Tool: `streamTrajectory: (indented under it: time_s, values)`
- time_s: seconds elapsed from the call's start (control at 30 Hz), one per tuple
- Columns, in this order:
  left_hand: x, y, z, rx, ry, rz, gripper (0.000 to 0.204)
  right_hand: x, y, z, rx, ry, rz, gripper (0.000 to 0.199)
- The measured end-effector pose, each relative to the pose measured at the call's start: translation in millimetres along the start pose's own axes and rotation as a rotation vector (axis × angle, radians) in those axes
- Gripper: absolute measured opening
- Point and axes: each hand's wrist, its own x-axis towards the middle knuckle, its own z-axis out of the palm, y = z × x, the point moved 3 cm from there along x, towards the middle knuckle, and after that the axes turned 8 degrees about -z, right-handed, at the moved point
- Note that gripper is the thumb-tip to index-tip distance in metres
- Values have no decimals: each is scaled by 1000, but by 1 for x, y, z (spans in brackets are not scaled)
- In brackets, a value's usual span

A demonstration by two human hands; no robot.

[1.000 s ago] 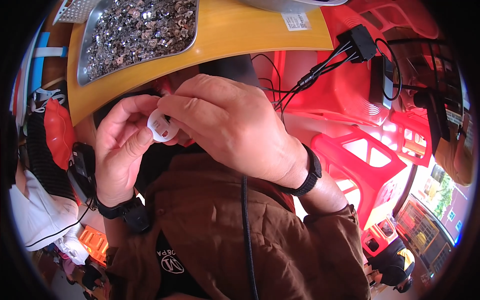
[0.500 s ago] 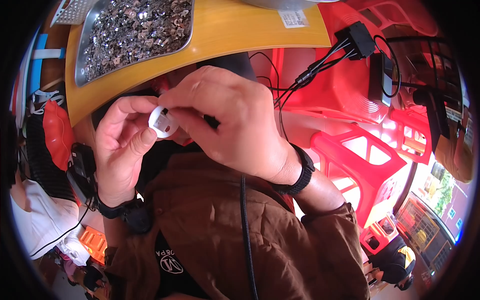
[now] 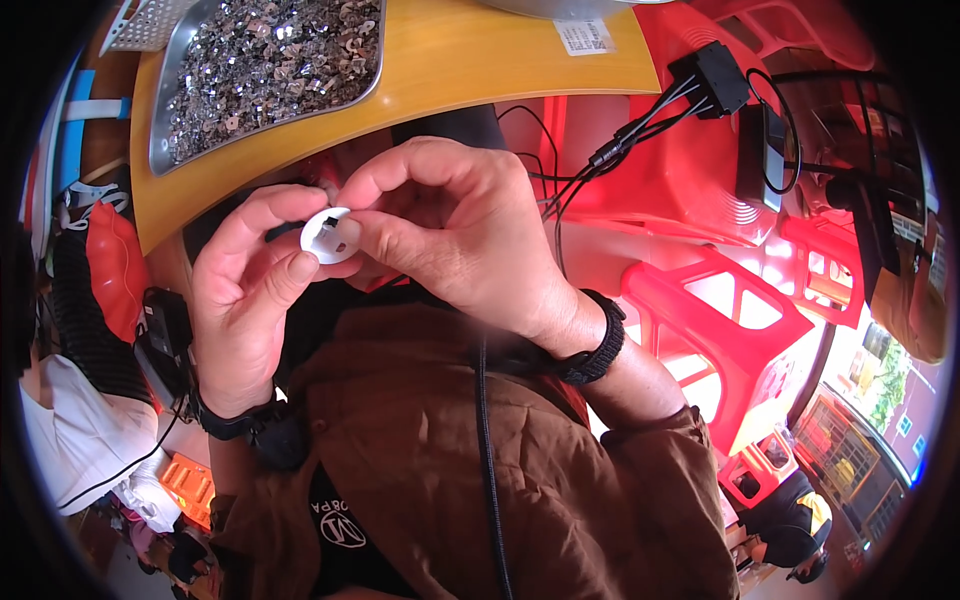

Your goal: Manually assembling small components by inserting a metal pin into a white plastic circular housing.

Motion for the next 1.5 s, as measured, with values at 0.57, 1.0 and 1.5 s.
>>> streamTrajectory:
  time_s: [0.57,1.0,1.5]
  values:
    - [3,5,0,143,56,164,13,-2,-2,4,-248,37,-229,13]
    - [4,7,4,281,204,239,17,-2,-12,7,-405,16,-255,15]
    - [4,7,4,108,26,131,22,5,-3,-2,-32,40,51,9]
